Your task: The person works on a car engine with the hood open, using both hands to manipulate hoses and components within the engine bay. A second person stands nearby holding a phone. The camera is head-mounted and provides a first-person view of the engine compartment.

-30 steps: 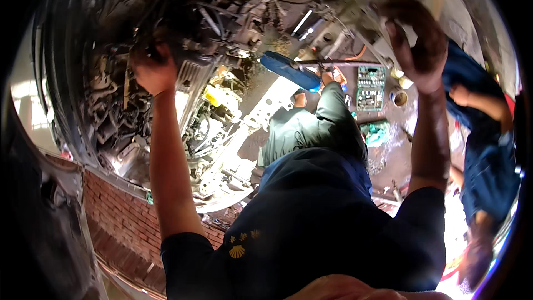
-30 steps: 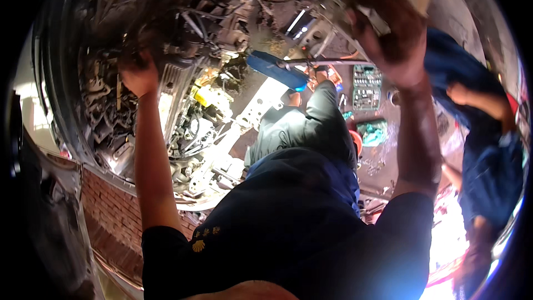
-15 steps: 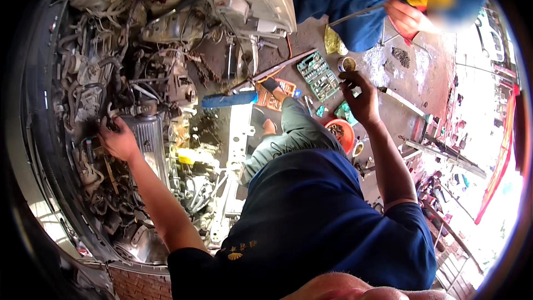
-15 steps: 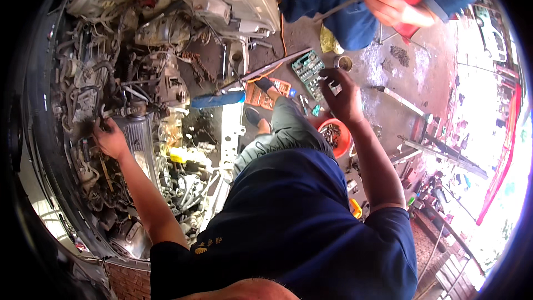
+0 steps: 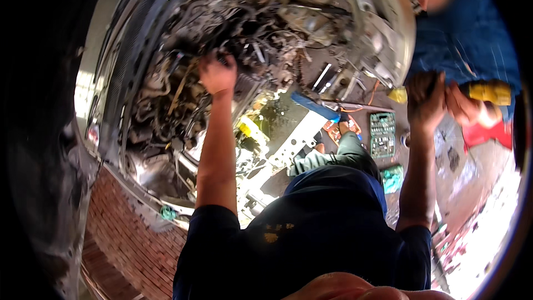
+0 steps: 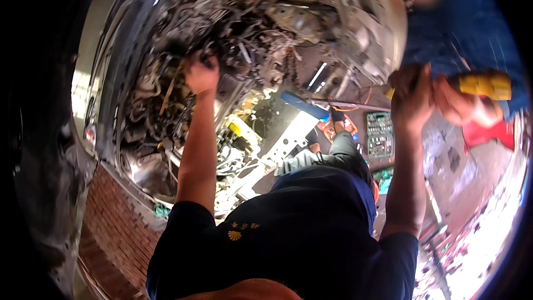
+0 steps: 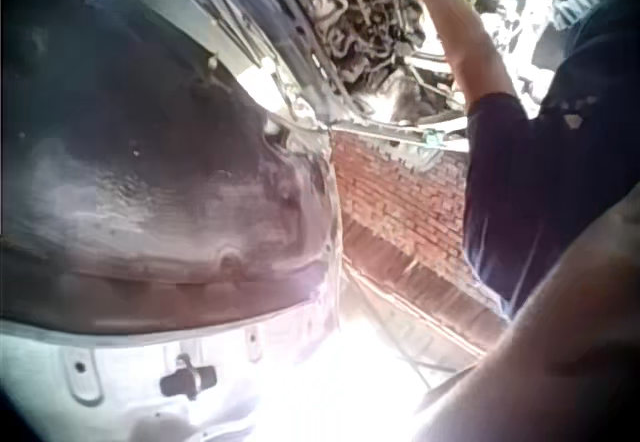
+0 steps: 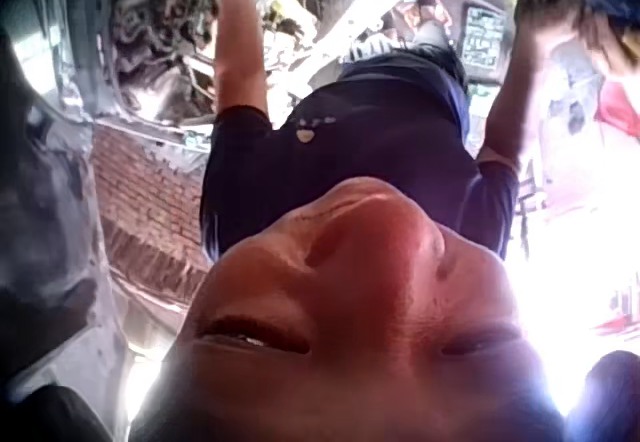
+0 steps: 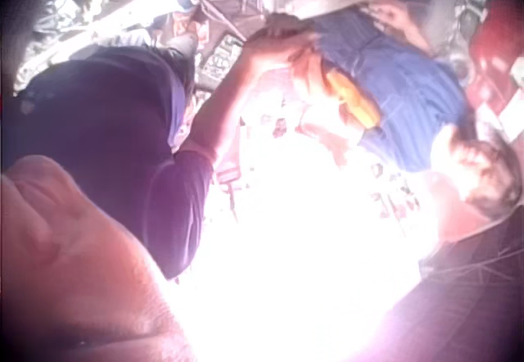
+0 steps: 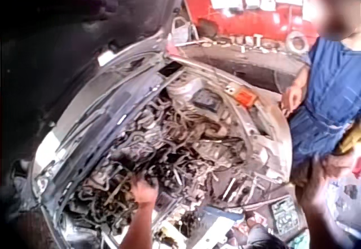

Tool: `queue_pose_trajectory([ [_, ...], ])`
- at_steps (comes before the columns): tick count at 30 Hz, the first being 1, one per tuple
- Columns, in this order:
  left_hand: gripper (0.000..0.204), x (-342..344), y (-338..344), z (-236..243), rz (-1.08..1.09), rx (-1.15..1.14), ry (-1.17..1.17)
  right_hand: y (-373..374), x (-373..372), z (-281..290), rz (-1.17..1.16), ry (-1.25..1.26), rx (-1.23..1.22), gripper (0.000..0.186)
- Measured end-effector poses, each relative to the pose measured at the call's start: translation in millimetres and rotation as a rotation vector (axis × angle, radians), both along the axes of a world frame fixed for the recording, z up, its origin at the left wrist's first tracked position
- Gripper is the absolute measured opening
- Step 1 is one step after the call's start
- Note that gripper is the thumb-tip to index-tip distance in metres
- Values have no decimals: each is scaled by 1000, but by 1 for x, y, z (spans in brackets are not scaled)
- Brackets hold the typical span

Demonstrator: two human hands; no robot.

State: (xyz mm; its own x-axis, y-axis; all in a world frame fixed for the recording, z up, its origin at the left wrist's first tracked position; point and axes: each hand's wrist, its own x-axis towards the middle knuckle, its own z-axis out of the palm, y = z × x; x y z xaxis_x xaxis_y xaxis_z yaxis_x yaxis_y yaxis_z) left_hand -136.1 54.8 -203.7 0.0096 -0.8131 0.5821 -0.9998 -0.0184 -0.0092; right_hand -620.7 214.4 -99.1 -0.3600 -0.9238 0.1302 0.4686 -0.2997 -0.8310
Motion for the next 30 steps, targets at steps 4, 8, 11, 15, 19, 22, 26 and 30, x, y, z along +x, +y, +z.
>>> queue_pose_trajectory([
  [4, 32, 0, 4, 1, 13, -5, 86, 24, 58, 2, 264, -67, 257, 48],
  [8, 34, -7, 2, 0, -23, 13, 131, 40, 61, -36, 244, 214, 170, 40],
  [11, 37, -2, 0, -7, 62, 55, 63, 18, 68, -7, 73, 93, 126, 35],
  [15, 38, 8, 4, -19, 66, 85, -6, 64, 7, -16, 141, 225, 149, 32],
  [19, 41, 3, -2, -12, -27, 102, 90, 179, -55, -52, -100, 776, 519, 13],
  [22, 40, -2, 0, -8, -47, 112, 95, 237, -53, -66, -157, 928, 693, 16],
  [26, 40, 11, -5, -18, -81, 70, 71, 319, -51, -112, -89, 946, 927, 26],
  [30, 43, 17, -9, -20, 14, 169, 55, 370, -38, -143, -81, 952, 954, 32],
])
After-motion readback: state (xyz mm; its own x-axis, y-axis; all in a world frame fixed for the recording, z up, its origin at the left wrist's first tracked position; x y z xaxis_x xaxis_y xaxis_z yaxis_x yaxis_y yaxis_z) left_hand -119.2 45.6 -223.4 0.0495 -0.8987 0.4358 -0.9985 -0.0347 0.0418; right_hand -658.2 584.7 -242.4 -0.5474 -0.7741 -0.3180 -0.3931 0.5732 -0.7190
